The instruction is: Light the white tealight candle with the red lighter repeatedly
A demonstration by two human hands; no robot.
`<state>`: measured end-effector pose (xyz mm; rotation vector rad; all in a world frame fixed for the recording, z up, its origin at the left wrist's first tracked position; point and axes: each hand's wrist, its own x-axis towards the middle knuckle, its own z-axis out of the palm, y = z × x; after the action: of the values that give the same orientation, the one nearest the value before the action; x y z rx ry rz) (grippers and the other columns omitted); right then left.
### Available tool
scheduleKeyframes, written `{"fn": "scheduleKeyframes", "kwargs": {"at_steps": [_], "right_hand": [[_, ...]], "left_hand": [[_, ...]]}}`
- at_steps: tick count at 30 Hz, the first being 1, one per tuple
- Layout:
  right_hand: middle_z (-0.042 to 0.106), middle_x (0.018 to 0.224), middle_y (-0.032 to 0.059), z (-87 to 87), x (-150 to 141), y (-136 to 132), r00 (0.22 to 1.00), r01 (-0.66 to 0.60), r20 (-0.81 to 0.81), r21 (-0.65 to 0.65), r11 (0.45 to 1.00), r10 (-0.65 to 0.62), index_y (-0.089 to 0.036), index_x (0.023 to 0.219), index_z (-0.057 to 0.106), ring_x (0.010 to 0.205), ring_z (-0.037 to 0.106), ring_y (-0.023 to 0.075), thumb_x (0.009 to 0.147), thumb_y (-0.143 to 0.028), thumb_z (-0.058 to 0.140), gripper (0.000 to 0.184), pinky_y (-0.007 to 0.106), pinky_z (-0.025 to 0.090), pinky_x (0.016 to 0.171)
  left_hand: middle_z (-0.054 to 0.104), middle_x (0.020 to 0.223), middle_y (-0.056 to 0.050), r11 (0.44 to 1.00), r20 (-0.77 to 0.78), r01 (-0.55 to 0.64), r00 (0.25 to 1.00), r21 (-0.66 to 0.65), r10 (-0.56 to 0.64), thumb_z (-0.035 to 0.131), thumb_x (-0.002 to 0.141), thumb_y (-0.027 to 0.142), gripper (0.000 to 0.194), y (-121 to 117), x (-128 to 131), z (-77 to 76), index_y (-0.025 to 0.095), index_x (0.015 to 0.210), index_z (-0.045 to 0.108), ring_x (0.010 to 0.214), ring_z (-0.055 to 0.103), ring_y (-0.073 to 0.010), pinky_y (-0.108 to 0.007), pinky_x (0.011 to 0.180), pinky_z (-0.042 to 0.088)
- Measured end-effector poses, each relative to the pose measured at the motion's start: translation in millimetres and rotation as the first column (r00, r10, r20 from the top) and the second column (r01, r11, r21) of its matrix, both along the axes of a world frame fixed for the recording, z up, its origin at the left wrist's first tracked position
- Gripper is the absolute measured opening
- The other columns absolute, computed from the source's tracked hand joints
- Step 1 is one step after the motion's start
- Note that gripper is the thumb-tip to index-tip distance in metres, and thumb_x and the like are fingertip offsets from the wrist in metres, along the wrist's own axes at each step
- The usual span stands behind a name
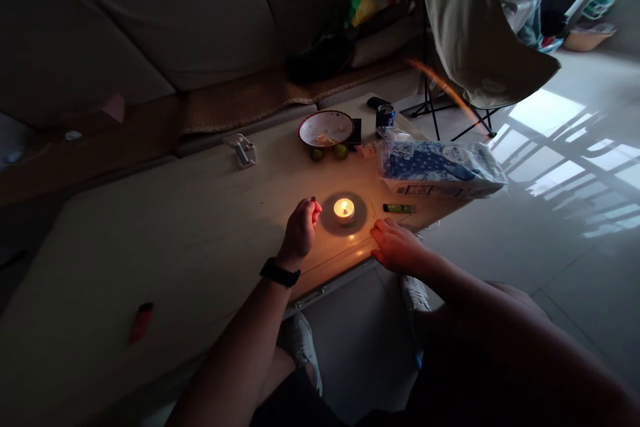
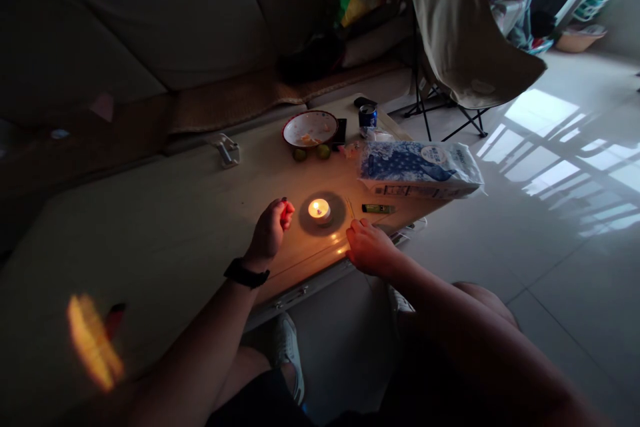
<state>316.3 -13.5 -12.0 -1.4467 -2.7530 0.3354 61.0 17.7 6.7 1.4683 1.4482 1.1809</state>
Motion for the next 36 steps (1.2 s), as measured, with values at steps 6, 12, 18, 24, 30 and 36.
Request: {"fn": "scheduleKeyframes", "kwargs": {"at_steps": [6,12,18,24,30,36], "right_hand": [[0.062,0.121,0.0184,0.1,-0.5,0.4,1.0,0.011,-0.003,-0.028,1.0,-0.011,-0.014,0.114,0.066,0.115,0.052,0.0331,0.092,-0.037,0.065,0.032,0.042,0.048,0.094],[0.062,0.119,0.0179,0.0,-0.7,0.9,1.0,0.001,0.0,-0.018,1.0,-0.001,-0.012,0.112,0.066,0.114,0.053,0.0326,0.092,-0.036,0.065,0.032,0.041,0.047,0.096],[0.062,0.12,0.0176,-1.2,-0.1,0.8,1.0,0.0,-0.008,-0.009,1.0,0.0,-0.012,0.115,0.066,0.114,0.053,0.0323,0.092,-0.036,0.065,0.033,0.041,0.048,0.096],[0.062,0.121,0.0177,-0.3,0.6,0.7,1.0,-0.004,-0.008,-0.016,1.0,0.004,-0.014,0.115,0.067,0.114,0.053,0.0321,0.092,-0.037,0.064,0.033,0.042,0.048,0.096],[0.062,0.12,0.0178,-1.2,0.2,1.2,1.0,-0.001,-0.014,-0.015,1.0,0.001,-0.014,0.115,0.067,0.114,0.053,0.0324,0.091,-0.037,0.065,0.033,0.041,0.048,0.095],[0.063,0.119,0.0172,0.7,-0.8,0.0,1.0,0.008,-0.011,-0.012,1.0,-0.009,-0.014,0.112,0.066,0.113,0.054,0.0321,0.092,-0.035,0.064,0.029,0.041,0.049,0.093]], "left_hand": [[0.041,0.059,0.004,0.968,0.478,-0.026,0.866,-0.251,0.147,0.042,0.094,0.049,0.035,1.1,-4.9,2.0,0.02,0.078,0.053,0.046,0.036,-0.0098,-0.025,0.046,0.03],[0.041,0.06,0.005,0.955,0.583,0.012,0.794,-0.296,0.171,0.049,0.093,0.048,0.033,-2.4,-10.6,6.0,0.018,0.08,0.054,0.046,0.038,-0.0076,-0.022,0.045,0.031],[0.043,0.062,0.004,0.961,0.587,0.022,0.796,-0.275,0.15,0.055,0.094,0.052,0.037,-5.3,-12.7,2.7,0.017,0.083,0.057,0.048,0.039,-0.0067,-0.021,0.046,0.03],[0.041,0.06,0.005,0.974,0.525,-0.032,0.838,-0.223,0.148,0.058,0.094,0.058,0.043,-5.0,-12.8,1.6,0.018,0.078,0.056,0.046,0.036,-0.0067,-0.021,0.043,0.028],[0.042,0.059,0.005,0.967,0.528,-0.027,0.834,-0.253,0.162,0.051,0.095,0.064,0.048,-3.5,-14.3,2.0,0.019,0.078,0.054,0.044,0.037,-0.007,-0.021,0.042,0.029],[0.042,0.058,0.005,0.968,0.525,-0.029,0.836,-0.251,0.161,0.048,0.095,0.067,0.052,-3.5,-16.0,0.3,0.019,0.078,0.054,0.043,0.036,-0.0064,-0.02,0.041,0.028]]}}
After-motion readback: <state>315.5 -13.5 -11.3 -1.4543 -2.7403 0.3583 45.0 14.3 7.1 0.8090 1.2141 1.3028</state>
